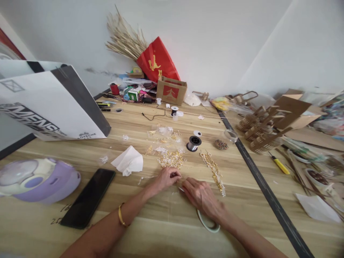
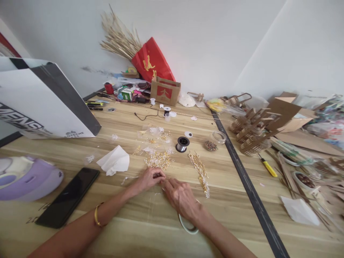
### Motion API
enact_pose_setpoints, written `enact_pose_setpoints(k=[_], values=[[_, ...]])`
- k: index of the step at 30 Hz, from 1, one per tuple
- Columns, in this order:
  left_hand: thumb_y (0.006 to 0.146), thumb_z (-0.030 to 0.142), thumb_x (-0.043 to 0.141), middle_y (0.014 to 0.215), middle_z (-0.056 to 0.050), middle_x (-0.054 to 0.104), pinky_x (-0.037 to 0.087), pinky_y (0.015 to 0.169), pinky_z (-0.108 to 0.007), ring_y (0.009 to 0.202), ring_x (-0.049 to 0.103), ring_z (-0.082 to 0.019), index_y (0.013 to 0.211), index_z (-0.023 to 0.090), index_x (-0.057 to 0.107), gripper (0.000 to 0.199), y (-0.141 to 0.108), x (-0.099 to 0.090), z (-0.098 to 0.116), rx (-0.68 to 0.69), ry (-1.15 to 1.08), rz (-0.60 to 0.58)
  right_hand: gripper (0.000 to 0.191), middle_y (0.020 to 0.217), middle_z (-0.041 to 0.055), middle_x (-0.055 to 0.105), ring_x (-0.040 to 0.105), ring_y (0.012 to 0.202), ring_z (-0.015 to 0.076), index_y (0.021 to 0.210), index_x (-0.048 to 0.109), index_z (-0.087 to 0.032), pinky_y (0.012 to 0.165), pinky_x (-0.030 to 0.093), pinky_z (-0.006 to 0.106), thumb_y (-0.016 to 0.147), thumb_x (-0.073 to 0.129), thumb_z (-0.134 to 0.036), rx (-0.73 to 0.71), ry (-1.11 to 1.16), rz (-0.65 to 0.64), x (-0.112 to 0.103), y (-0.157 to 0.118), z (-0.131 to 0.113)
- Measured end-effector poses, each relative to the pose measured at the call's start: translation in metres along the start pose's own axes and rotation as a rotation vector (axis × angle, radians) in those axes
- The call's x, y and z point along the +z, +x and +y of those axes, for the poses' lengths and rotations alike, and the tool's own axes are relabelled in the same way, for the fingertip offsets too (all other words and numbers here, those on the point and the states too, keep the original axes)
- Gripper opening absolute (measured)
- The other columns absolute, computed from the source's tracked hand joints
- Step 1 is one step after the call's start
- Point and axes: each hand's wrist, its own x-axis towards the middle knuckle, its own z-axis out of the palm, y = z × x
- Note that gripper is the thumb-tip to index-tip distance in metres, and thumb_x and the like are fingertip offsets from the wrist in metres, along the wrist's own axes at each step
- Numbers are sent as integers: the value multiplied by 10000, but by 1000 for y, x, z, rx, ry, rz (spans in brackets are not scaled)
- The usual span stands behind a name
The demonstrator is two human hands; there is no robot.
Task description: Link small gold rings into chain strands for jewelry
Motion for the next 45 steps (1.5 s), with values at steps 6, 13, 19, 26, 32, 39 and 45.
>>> enact_pose_setpoints(k=[6, 13, 19, 26, 32, 39, 45], values=[[743, 188, 585, 669, -22, 646, 426, 589, -202, 622, 551, -120, 722, 126, 663, 102, -1, -2, 5, 5, 31, -8, 259, 967, 63, 586, 560, 776, 168, 987, 521, -179, 522, 350, 241, 825, 463, 14, -61, -71, -104, 1, 0, -22], [738, 151, 578, 663, -18, 642, 425, 561, -194, 585, 535, -107, 716, 130, 657, 85, -1, -1, 10, 12, 89, -5, 268, 880, 73, 577, 538, 726, 203, 877, 495, -181, 468, 341, 276, 718, 512, 35, -69, -212, -125, 11, -9, -29], [715, 104, 569, 676, -20, 635, 422, 567, -199, 565, 524, -98, 736, 126, 661, 96, -2, 4, 7, 27, 150, 0, 186, 855, 61, 589, 540, 734, 206, 851, 490, -192, 556, 389, 300, 790, 498, -16, -44, -181, -67, 20, -40, -25], [719, 127, 584, 660, -15, 623, 410, 556, -199, 561, 523, -100, 703, 130, 661, 79, -1, 4, 12, 0, 150, -26, 188, 782, 53, 584, 542, 698, 186, 789, 496, -200, 559, 369, 284, 907, 393, -95, 129, -114, 54, 25, -68, 1], [713, 122, 570, 634, -9, 604, 402, 534, -192, 540, 501, -92, 677, 126, 649, 87, 0, 4, 15, -1, 140, -13, 208, 755, 41, 576, 553, 709, 181, 755, 501, -203, 557, 350, 277, 933, 395, -178, 117, -59, 25, 7, -60, 2], [728, 189, 573, 608, -10, 599, 391, 518, -194, 544, 490, -99, 681, 125, 644, 106, 4, 4, 6, -7, 75, 9, 202, 758, 26, 571, 557, 667, 145, 782, 524, -184, 523, 289, 255, 938, 396, -175, 192, -54, 41, -8, -19, 28], [728, 211, 560, 597, -6, 581, 382, 532, -200, 556, 485, -103, 676, 119, 625, 123, 5, 1, 13, -65, -34, 17, 161, 834, 38, 601, 586, 720, 145, 810, 561, -185, 530, 276, 254, 909, 449, -126, 207, -127, -86, -8, 23, 49]])
